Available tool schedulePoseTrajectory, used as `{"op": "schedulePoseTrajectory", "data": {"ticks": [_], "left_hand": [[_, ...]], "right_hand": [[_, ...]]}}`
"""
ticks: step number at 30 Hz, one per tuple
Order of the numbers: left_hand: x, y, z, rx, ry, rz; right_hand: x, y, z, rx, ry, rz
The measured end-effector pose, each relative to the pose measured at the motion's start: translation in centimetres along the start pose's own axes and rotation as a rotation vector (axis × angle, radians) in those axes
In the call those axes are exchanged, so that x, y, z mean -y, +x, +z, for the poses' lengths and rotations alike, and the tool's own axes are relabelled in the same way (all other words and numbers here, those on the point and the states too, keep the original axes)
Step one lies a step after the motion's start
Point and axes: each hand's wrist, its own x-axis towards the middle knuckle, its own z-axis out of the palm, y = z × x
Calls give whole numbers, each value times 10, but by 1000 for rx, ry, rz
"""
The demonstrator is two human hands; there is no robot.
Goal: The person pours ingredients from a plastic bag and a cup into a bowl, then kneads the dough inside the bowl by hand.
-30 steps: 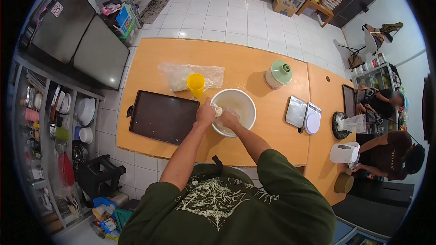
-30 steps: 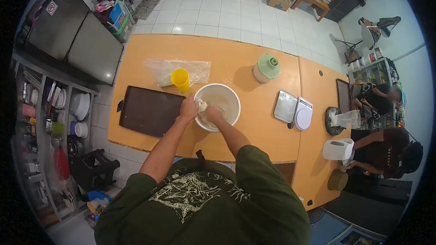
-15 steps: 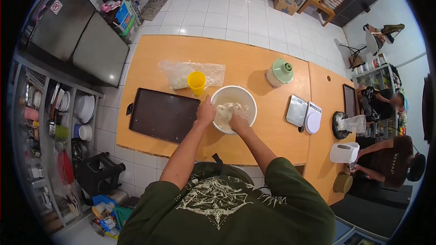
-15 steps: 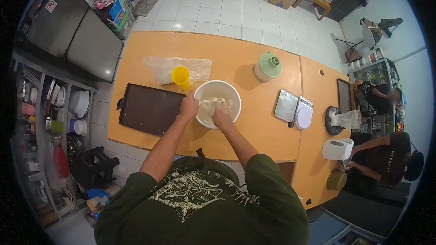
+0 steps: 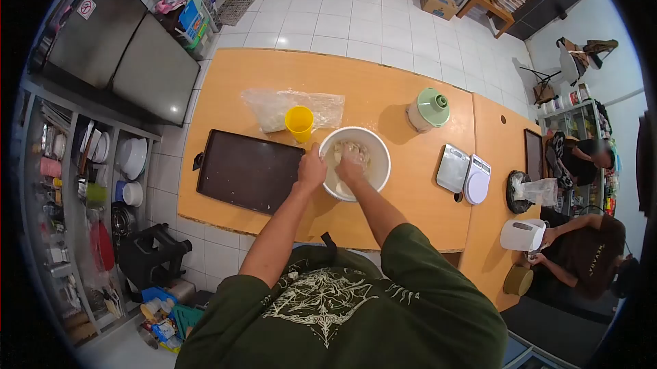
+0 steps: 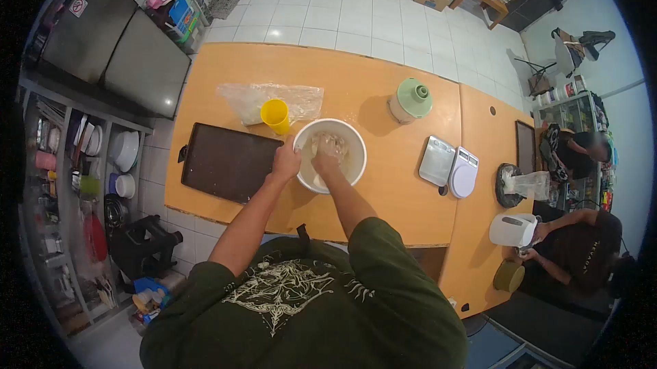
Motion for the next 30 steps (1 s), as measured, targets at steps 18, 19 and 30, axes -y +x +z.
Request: {"op": "schedulePoseTrajectory", "data": {"ticks": [18, 19, 30], "left_hand": [[-9, -7, -10, 17, 26, -101], [-6, -6, -9, 2, 5, -80], [-3, -4, -5, 4, 3, -75]], "right_hand": [[-25, -28, -23, 499, -41, -345], [-30, -32, -27, 503, -82, -337], [-21, -32, -24, 210, 126, -133]]}}
